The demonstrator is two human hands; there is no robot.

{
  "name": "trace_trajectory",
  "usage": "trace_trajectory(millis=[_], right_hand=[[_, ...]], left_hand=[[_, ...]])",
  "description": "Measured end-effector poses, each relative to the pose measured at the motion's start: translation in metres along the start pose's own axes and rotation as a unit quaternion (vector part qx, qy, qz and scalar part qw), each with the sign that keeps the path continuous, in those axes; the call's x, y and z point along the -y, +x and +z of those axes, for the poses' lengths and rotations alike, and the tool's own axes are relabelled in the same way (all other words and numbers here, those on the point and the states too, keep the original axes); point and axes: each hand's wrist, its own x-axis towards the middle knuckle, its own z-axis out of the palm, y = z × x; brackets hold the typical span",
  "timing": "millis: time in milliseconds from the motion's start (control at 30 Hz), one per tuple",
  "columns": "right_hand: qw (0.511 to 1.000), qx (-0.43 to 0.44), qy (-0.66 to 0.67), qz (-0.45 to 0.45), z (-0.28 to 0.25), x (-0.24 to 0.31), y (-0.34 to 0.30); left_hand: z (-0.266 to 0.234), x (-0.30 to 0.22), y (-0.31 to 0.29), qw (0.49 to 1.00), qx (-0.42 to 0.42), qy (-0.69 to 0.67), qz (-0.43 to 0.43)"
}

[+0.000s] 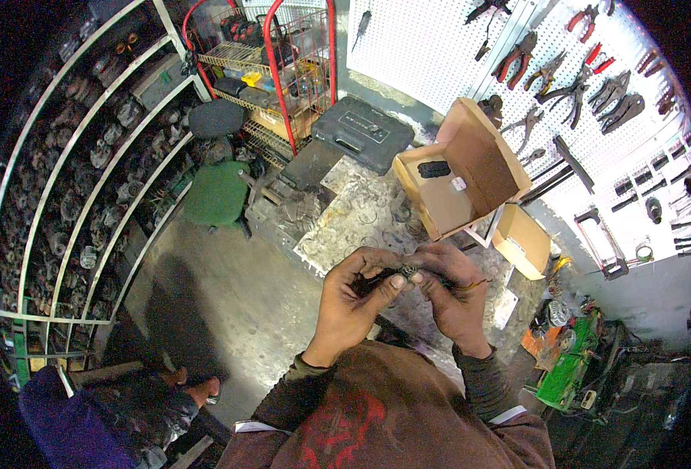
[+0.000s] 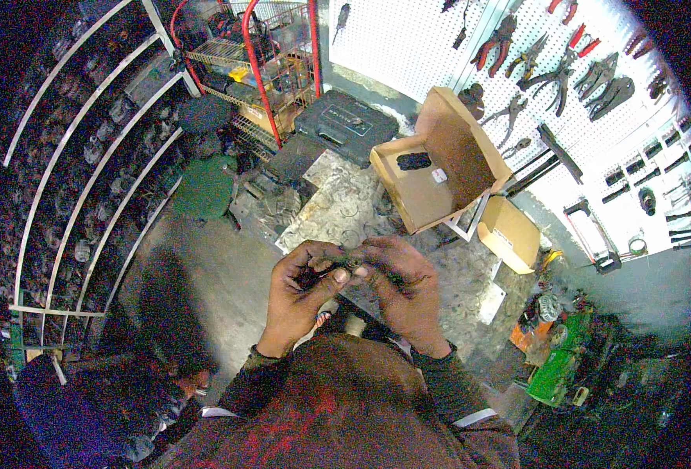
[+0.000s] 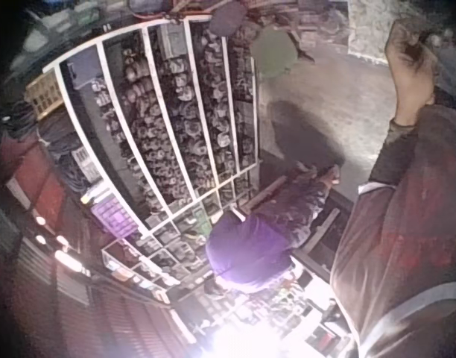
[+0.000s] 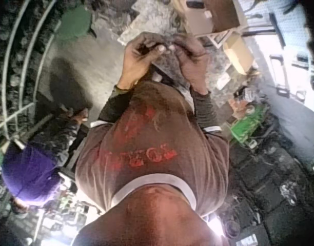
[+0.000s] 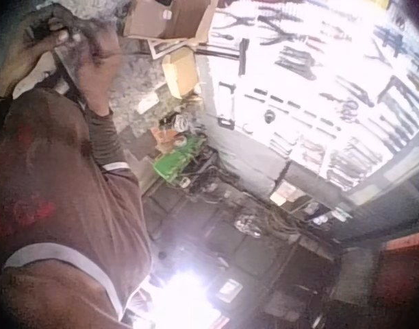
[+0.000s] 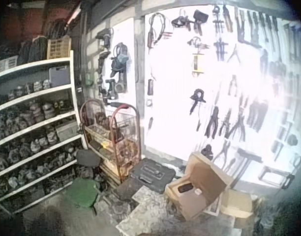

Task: The person removes a vehicle light cover using a screwdriver and pliers, then uses a bench grinder to smooth a small metal component. The person handles wires and small parts throughout the process.

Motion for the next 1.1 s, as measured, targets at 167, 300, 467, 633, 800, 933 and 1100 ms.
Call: trace_trajectory(millis=[167,300,467,633,800,933,1100], right_hand=[[1.0,0.016,-0.002,-0.019,-0.001,0.005,-0.001],[0.996,0.022,0.079,0.031,0.0,0.009,-0.005],[0.987,0.02,0.142,0.077,-0.005,0.016,-0.01],[0.986,0.036,0.13,0.098,-0.012,0.018,-0.009],[0.962,0.043,0.216,0.162,-0.011,0.014,-0.011],[0.987,0.066,0.096,0.109,-0.014,0.013,-0.012],[0.979,0.079,-0.142,-0.121,-0.033,0.02,-0.006]], left_hand=[[0.003,-0.008,-0.001,0.999,0.013,0.032,0.02],[0.006,-0.012,-0.001,0.997,0.012,0.069,0.026],[0.009,-0.017,-0.001,0.997,0.022,0.072,0.009],[0.011,-0.022,-0.003,0.998,0.042,0.033,-0.026],[0.009,-0.015,-0.001,0.997,0.07,-0.018,-0.015],[0.008,-0.008,0.004,0.992,0.062,-0.102,-0.046],[0.008,-0.013,0.004,0.996,0.072,-0.008,-0.057]])
